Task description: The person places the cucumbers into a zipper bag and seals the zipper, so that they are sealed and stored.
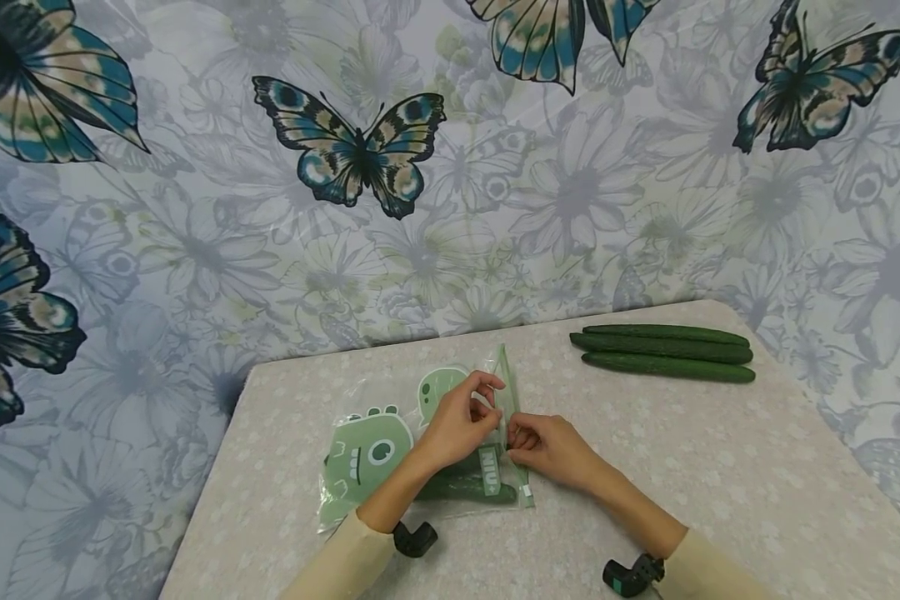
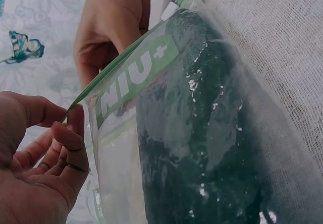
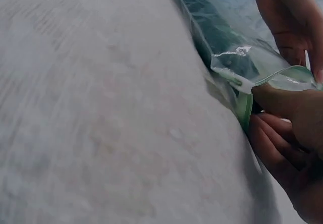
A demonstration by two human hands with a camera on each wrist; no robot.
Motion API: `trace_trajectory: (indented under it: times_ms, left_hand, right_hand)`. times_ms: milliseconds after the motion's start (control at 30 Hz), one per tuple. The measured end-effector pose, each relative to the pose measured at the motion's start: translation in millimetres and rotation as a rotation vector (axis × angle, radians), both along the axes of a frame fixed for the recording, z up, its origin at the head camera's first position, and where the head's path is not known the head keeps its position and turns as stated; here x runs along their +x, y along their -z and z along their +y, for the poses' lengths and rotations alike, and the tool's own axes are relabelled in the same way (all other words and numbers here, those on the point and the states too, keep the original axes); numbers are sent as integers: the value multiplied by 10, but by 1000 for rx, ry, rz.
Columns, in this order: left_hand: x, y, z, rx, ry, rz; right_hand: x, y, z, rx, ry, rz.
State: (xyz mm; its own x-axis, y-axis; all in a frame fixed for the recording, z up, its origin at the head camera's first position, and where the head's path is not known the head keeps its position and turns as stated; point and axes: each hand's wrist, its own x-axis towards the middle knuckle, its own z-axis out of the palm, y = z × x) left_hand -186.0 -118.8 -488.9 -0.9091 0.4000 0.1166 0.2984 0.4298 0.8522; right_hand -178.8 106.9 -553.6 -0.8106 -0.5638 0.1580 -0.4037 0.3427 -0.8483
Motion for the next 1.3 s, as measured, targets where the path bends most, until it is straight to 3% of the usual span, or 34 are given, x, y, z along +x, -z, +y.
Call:
trace_trajectory:
  times_ms: [67,200,433,600,700,833,1067,1300]
  left_hand:
    - [-4,1,10,2,-2,0]
    - [-8,0,15,-7,0,-8]
    - [-11,-25,-22,-8,-20,-23]
    - [2,5,-41,-7,-26,-17]
    - [13,25,-37,4,-18,-16]
    - [25,28,-33,15,-16,-17]
    - [53,19,-75,10,-24,-16]
    - [69,15,-111,13,-33,-23]
  right_hand:
    - [-12,-5,1,-13,-3,-10]
    - [-14,-9,48,-51,-26,-126]
    - [33,-15,79,-50,-148,-98]
    - [51,17,152,-145,-106,-236]
    - [61,0,298,-173,-62,-254]
    - [54,-75,609,-158,16,-207]
    - [4,-179,1288,-115,161,-26]
    - [2,-256,1931,-71,249,101]
